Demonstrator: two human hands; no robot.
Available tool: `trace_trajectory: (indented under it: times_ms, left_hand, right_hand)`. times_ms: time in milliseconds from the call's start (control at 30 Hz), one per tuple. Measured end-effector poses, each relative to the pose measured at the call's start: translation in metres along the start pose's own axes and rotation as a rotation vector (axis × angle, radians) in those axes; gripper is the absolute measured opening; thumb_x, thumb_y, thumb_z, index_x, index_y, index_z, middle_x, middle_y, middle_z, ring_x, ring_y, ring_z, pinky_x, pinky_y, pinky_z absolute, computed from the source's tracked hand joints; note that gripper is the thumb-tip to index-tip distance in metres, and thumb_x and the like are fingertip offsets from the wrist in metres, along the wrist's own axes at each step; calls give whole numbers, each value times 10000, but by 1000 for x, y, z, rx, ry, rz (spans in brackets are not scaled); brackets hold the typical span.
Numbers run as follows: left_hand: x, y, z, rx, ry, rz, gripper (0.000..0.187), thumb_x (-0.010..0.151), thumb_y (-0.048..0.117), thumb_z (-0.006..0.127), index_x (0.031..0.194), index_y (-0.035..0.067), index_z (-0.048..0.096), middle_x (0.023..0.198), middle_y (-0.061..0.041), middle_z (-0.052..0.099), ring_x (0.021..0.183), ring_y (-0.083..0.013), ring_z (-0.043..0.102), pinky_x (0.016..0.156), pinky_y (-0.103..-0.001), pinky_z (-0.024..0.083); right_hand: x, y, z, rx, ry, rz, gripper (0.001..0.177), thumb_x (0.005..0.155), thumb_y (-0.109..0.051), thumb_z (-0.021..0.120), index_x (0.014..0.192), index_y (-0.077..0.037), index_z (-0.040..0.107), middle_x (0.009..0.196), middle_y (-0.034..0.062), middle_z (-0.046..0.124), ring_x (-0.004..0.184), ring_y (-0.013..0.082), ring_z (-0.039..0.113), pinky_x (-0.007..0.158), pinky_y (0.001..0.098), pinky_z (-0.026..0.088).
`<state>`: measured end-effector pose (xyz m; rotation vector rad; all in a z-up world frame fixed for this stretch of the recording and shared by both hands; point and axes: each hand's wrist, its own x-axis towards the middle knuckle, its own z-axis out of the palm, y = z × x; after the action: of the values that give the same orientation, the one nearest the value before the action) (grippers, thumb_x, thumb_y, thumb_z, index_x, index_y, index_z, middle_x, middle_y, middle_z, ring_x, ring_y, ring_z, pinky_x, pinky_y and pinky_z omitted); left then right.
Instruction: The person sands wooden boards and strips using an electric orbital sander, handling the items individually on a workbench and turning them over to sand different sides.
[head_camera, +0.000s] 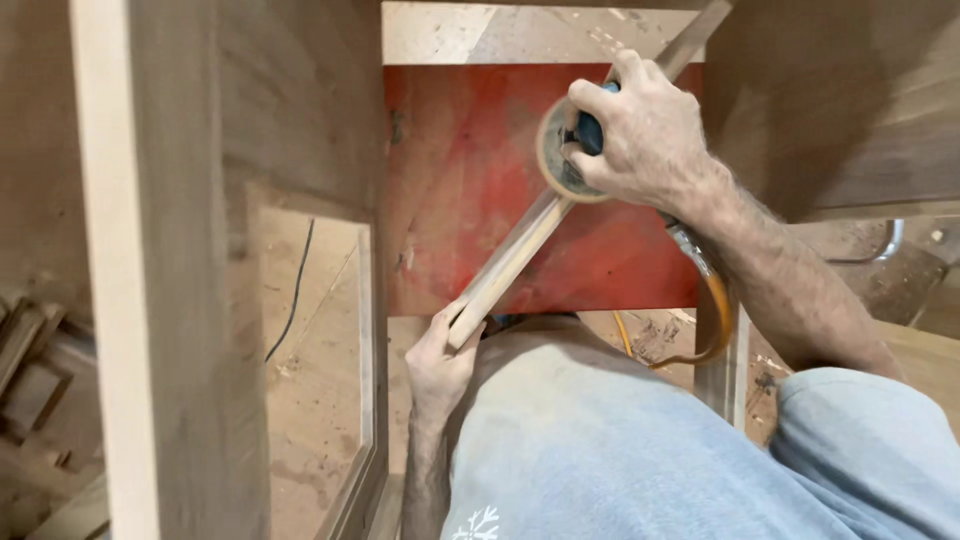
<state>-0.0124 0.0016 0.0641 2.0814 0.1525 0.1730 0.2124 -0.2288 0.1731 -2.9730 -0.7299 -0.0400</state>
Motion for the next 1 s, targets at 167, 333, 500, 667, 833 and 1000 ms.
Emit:
trace_trajectory:
  times_ms: [167, 333, 500, 667, 833, 1000]
  left_hand:
    - [-2, -12, 0, -119, 25, 98, 342, 868, 103, 758, 1192, 65, 656, 1152, -61, 721, 1063, -175, 702, 1013, -275, 515]
    - [-5, -19, -2, -158, 18, 75, 302, 879, 145, 755, 1157, 47, 686, 1138, -68, 728, 1060, -166, 698, 1001, -284, 514]
    - [-8, -31, 6, -230, 117, 12, 364, 730, 102, 879, 1077, 132, 771, 1047, -85, 766, 1020, -239, 714, 888, -339, 571]
    - [-12, -47, 11, -254, 101, -41, 378, 758, 112, 851, 1123, 149, 755, 1074, -96, 757, 1051, -271, 696, 913, -370, 557]
    - [-14, -54, 12, -257, 72, -114, 380, 747, 149, 848, 1115, 145, 753, 1040, -108, 755, 1045, -281, 692, 911, -377, 559]
    - [-20, -68, 17, -243, 6, -210, 294, 749, 165, 847, 1035, 175, 775, 885, -87, 764, 960, -273, 717, 828, -390, 588]
  right_hand:
    - [-20, -40, -2, -29, 5, -66, 351, 798, -431, 755, 1015, -189, 622, 1009, 112, 511, 893, 284, 589, 388, 408, 521]
    - [-35, -76, 1, 15, 12, -98, 310, 769, -392, 723, 974, -183, 620, 1003, 100, 511, 902, 279, 590, 370, 425, 513]
    - [-48, -107, -4, 58, -23, -122, 300, 737, -366, 749, 952, -243, 580, 1011, 50, 432, 1004, 290, 597, 617, 479, 605]
    - [-58, -131, 0, 63, -62, -176, 337, 740, -385, 758, 996, -252, 584, 1013, 53, 424, 1003, 276, 564, 570, 469, 599]
    - [-66, -150, 0, 99, -41, -211, 352, 730, -375, 760, 1000, -253, 569, 1008, 53, 412, 992, 281, 552, 543, 474, 593]
    - [-68, -162, -2, 137, -54, -244, 322, 742, -384, 753, 968, -251, 567, 985, 58, 401, 957, 287, 547, 533, 459, 591]
